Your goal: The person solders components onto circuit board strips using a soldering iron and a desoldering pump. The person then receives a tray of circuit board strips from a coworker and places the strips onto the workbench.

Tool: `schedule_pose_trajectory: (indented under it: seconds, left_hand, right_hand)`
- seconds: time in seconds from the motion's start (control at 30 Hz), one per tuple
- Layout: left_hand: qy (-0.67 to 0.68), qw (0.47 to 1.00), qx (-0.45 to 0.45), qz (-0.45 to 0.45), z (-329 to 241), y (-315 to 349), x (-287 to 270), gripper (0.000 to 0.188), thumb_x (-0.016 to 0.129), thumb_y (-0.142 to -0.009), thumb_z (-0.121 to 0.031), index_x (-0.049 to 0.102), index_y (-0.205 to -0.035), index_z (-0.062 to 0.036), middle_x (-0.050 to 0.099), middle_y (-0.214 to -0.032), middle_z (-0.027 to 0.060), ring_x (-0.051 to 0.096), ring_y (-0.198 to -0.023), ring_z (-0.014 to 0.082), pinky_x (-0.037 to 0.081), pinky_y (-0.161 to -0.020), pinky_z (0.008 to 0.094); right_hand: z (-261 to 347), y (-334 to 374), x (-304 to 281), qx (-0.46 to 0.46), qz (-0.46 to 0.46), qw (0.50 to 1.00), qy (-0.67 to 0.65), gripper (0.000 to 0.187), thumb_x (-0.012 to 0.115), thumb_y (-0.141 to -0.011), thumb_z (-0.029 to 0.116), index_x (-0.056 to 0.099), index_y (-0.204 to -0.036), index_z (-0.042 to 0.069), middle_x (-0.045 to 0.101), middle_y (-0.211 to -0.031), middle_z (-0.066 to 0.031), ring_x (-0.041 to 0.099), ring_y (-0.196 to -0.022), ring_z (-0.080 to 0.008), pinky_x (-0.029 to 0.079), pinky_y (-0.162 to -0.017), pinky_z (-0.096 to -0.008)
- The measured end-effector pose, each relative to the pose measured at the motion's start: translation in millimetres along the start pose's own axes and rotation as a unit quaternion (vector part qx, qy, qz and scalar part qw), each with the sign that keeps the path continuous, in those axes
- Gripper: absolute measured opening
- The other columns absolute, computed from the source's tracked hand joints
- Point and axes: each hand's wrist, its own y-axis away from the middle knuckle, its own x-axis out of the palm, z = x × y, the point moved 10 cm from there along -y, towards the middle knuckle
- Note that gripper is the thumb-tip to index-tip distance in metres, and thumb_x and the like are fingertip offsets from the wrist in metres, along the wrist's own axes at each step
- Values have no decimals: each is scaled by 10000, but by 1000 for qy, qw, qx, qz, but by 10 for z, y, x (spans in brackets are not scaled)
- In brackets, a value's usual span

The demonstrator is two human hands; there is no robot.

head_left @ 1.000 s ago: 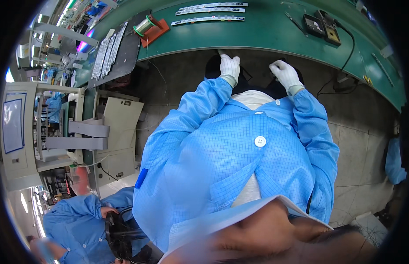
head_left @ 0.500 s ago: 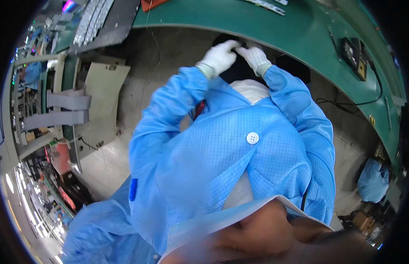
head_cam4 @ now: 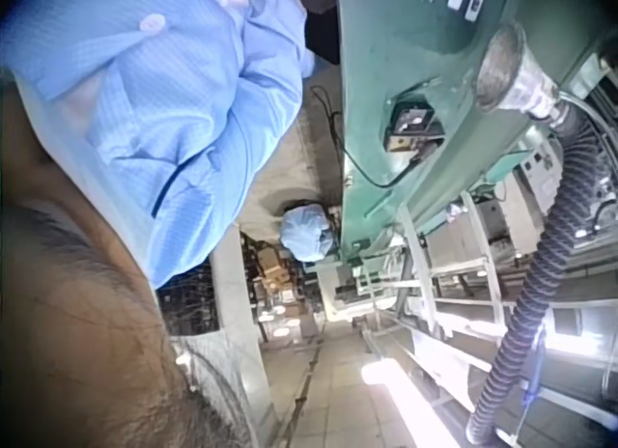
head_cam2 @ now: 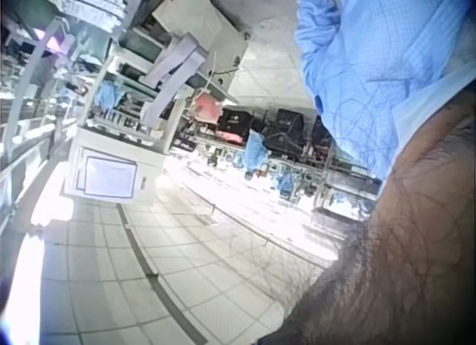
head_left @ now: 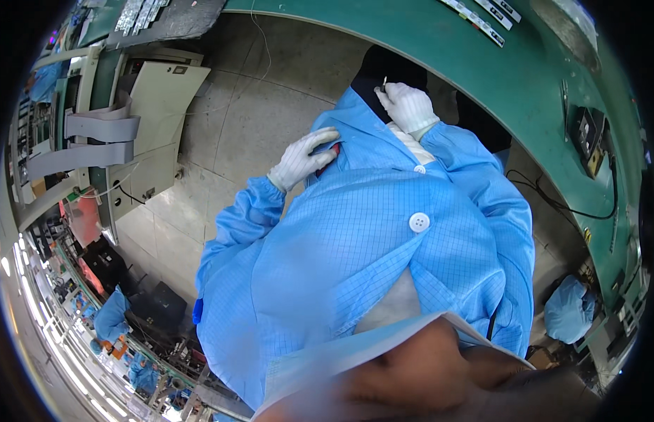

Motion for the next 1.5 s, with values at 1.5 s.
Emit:
schedule_pose_trajectory:
  seconds: [1.5]
  left_hand:
    - [-296, 707, 420, 486, -3172, -767, 2792, 516, 598, -906, -538, 696, -1258, -174, 708, -1181, 136, 656, -1117, 304, 502, -994, 417]
  right_hand:
    - [-932, 3559, -1501, 266, -145, 952, -48, 243, 581, -979, 279, 655, -1008, 49, 699, -919, -155, 679, -879, -357, 545, -769, -431]
